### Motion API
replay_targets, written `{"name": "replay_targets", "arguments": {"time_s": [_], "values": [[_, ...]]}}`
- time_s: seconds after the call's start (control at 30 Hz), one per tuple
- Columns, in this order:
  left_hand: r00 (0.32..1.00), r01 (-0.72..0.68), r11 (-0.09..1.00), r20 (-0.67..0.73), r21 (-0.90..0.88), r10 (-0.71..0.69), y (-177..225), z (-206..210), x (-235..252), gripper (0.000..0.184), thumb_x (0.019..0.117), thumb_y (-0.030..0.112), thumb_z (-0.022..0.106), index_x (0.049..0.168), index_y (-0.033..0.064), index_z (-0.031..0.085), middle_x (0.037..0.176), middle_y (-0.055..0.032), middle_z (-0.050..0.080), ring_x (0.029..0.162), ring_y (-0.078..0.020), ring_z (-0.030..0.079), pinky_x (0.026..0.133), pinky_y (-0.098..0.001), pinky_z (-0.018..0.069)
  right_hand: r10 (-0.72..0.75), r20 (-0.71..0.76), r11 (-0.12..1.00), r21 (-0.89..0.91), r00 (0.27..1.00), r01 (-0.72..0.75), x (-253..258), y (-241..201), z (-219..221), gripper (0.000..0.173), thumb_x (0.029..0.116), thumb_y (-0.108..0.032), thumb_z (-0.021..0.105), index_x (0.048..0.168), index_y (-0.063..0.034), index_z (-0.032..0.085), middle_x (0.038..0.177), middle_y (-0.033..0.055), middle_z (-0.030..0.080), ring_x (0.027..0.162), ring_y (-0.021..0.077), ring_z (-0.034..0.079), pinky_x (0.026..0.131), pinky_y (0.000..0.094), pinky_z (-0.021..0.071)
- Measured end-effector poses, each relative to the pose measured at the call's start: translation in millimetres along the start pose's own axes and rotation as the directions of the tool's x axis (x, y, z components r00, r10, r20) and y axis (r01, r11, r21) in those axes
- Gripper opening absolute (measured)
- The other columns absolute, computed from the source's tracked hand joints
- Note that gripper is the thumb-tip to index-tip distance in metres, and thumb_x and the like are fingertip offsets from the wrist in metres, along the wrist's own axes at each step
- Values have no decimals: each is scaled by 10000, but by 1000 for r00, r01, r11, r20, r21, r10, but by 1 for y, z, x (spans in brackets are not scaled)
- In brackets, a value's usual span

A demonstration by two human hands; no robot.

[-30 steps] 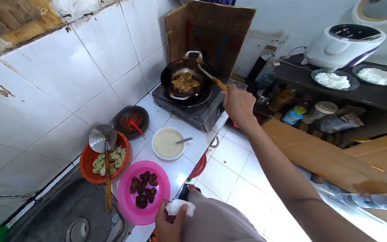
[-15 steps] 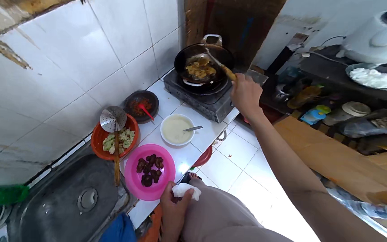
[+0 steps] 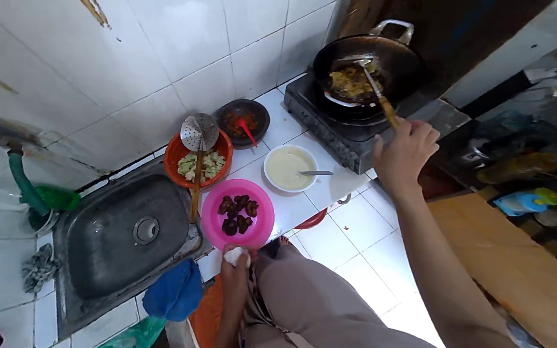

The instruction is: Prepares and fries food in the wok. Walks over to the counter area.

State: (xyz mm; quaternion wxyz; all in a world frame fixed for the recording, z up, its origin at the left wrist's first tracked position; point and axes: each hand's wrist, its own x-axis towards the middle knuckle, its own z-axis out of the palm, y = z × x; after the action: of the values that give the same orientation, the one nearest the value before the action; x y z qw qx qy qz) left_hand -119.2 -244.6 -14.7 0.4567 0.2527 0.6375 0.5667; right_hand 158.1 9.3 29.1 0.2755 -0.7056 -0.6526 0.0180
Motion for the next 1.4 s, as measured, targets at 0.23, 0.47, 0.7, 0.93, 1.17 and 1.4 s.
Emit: {"name": "replay_targets", "arguments": {"time_s": [0.23, 0.47, 0.7, 0.93, 1.17, 1.4], "values": [[956, 104, 991, -266, -89, -124, -24, -44, 19, 165, 973, -15, 338, 908, 45, 477, 635, 74, 520, 575, -11, 555, 603, -176, 504, -577, 137, 798, 306, 805, 520, -44, -103, 85, 199, 937, -34, 656, 1090, 53, 748, 1196, 332, 657, 1205, 559, 570, 999, 740, 386], [804, 94, 990, -578, -108, -140, -58, -84, 71, 142, 1062, 82, 461, 974, -18, 509, 631, 25, 454, 515, -35, 474, 531, -192, 452, -620, 203, 777, 294, 758, 557, -4, -174, 206, 92, 912, -39, 738, 952, 38, 770, 1053, 239, 702, 1097, 482, 603, 898, 658, 428], [875, 53, 996, -478, -67, -79, -2, -91, 123, 377, 1128, 145, 287, 1317, -97, 504, 797, -32, 629, 600, -31, 562, 587, -189, 483, -657, 313, 750, 170, 686, 640, 18, -188, 241, 102, 936, 13, 678, 914, 76, 755, 1141, 231, 716, 1181, 464, 594, 977, 632, 403], [885, 95, 992, -449, -79, -120, 17, -85, 172, 430, 1131, 145, 313, 1490, -85, 369, 1381, -290, 530, 1009, -229, 658, 875, -306, 536, -685, 405, 684, 73, 605, 726, 21, -177, 233, 149, 892, 154, 607, 920, 92, 740, 1115, 223, 714, 1172, 436, 602, 972, 599, 414], [933, 81, 994, -346, -76, -102, 13, -77, 223, 432, 1117, 135, 386, 1490, -83, 367, 1304, -285, 557, 909, -222, 676, 790, -320, 577, -671, 482, 640, -10, 564, 769, 47, -138, 215, 130, 881, 148, 633, 903, 84, 744, 1077, 211, 725, 1168, 427, 603, 976, 592, 414], [911, 86, 992, -396, -87, -114, 14, -65, 250, 348, 1076, 94, 495, 1377, -80, 485, 1018, -174, 603, 714, -127, 584, 650, -254, 519, -637, 556, 627, -30, 534, 779, 61, -141, 210, 120, 907, 97, 642, 935, 65, 754, 1084, 191, 730, 1192, 410, 589, 997, 570, 403]]}}
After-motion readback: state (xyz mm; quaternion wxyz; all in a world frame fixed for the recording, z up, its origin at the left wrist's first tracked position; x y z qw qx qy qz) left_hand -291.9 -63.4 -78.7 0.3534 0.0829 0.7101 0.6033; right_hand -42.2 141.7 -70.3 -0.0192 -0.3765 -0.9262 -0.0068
